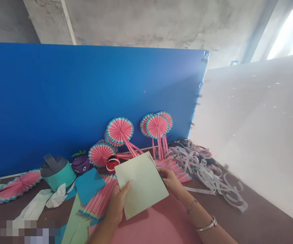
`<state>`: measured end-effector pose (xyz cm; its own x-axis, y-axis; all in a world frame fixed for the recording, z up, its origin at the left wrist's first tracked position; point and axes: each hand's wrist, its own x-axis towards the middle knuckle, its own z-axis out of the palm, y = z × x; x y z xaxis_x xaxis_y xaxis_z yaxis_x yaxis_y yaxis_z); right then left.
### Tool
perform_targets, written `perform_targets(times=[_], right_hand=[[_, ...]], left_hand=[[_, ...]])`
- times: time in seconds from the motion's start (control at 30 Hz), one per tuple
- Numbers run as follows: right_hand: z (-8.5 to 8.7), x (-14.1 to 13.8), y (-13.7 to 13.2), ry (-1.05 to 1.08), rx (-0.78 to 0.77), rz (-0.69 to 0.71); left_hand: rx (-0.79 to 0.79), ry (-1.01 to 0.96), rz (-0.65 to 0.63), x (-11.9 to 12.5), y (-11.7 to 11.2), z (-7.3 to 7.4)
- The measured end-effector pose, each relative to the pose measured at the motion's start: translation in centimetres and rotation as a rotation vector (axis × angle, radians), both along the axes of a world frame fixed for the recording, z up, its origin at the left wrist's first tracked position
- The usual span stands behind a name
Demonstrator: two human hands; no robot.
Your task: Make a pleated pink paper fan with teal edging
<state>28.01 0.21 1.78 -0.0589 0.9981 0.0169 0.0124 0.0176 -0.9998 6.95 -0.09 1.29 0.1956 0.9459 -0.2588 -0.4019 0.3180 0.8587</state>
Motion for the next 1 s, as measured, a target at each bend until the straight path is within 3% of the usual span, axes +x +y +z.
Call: perform_targets(times=[0.6, 1.0], right_hand=[[0.08, 0.04, -0.16, -0.014, -0.028, -0.022], [0.27, 0.06, -0.21, -0.009, -0.038, -0.04]], left_hand=[[0.025, 0.035, -0.005, -0.03, -0.15, 0.16], [0.016, 0.029, -0.032, -0.03, -0.01, -0.48]])
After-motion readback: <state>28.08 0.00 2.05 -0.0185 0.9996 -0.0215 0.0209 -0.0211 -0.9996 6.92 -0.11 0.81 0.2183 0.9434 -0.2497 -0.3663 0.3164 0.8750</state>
